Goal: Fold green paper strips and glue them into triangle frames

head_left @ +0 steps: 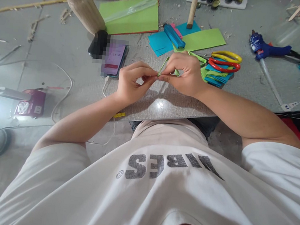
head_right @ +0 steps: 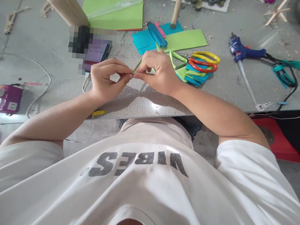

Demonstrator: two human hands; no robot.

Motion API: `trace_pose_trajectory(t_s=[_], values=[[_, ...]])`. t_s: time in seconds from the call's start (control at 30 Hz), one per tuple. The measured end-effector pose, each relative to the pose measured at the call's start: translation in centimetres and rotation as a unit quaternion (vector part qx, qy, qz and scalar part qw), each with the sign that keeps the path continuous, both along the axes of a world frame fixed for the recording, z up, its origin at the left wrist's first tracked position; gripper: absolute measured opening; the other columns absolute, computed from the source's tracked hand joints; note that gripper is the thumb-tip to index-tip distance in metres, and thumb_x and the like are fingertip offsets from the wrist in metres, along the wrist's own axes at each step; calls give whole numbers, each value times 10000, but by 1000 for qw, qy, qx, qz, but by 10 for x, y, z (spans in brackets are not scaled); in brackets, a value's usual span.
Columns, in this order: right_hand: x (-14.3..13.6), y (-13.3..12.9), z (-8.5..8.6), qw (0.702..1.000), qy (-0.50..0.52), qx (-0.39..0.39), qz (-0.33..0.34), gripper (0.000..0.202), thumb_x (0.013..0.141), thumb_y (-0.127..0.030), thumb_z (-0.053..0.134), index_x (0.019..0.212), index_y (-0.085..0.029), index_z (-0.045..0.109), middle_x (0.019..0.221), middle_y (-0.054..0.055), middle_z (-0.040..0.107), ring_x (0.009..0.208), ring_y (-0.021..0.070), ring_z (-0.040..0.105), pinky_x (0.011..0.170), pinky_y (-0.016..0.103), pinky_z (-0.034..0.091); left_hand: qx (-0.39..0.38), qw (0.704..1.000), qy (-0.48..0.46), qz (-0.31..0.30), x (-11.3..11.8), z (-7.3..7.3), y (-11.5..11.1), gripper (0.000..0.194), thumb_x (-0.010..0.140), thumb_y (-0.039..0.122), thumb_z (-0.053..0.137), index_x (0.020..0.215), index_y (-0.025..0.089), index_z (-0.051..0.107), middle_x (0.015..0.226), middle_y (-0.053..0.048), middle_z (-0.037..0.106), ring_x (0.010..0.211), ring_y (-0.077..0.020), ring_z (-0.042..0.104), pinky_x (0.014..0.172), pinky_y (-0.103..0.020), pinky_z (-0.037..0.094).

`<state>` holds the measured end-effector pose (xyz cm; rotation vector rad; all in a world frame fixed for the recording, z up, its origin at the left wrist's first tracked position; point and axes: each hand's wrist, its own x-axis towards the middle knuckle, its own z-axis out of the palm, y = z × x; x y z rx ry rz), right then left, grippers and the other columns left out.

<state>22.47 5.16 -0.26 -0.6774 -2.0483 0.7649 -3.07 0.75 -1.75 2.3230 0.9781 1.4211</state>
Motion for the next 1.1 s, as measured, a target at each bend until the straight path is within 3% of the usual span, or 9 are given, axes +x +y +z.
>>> trace_pose_trajectory(t_s=[0.13,0.33,0.43,0.53,0.7,0.77,0.87,1.0,1.1], values=[[4,-3,7,996,-87,23,-21,394,1067,-652,905,940,-296,792,993,89,777,1153,343,731,1051,513,581,-11,999,20,37,0,4,-4,116,1112,374,807,1088,287,879,1011,-65,869,830,-210,802,793,-396,703],[2,-4,2,995,-67,67,-30,342,1101,-640,854,1060,-303,816,1145,112,738,1215,357,704,1076,545,604,-36,997,39,56,1,3,-1,109,1070,378,800,1011,288,810,991,-64,852,874,-233,804,826,-421,705],[1,0,3,996,-79,42,-23,339,1093,-614,864,997,-301,774,1146,121,749,1213,362,702,1048,529,604,-61,996,38,58,-1,1,7,64,1054,346,797,1012,298,790,970,-45,834,861,-227,797,810,-408,691],[8,9,14,997,-56,30,-53,414,1106,-654,831,905,-313,706,1107,123,772,1203,355,705,1020,507,599,-89,994,29,55,-9,1,17,31,1037,320,799,1013,310,783,948,-29,832,840,-219,789,776,-395,679],[24,24,33,995,-54,33,-81,588,1060,-735,834,711,-341,572,896,108,754,999,339,688,898,513,597,-122,989,77,12,-17,-1,25,125,939,294,858,1049,283,800,979,-18,867,816,-192,770,773,-390,679],[26,27,30,995,-80,24,-62,595,1037,-757,854,708,-339,588,873,98,749,955,329,670,866,505,583,-133,983,123,8,-15,-1,23,185,868,303,906,1018,280,801,946,-13,859,799,-204,767,768,-404,668],[22,30,14,993,-118,15,-17,422,1005,-666,929,846,-318,751,967,75,802,896,281,658,836,464,553,-148,973,174,22,-9,-1,19,199,826,361,935,950,286,800,913,-28,841,828,-260,792,795,-439,664],[11,39,-9,985,-172,11,11,229,984,-483,959,967,-269,881,1042,85,844,873,248,667,784,421,493,-153,970,189,28,-5,-4,18,164,846,389,918,914,286,810,879,-37,828,827,-280,788,799,-436,655],[8,41,-13,978,-207,8,4,180,994,-409,934,928,-245,900,1007,96,849,894,261,696,789,421,488,-134,975,177,21,-6,-10,21,138,889,394,911,899,298,813,864,-34,828,793,-270,776,762,-422,641]])
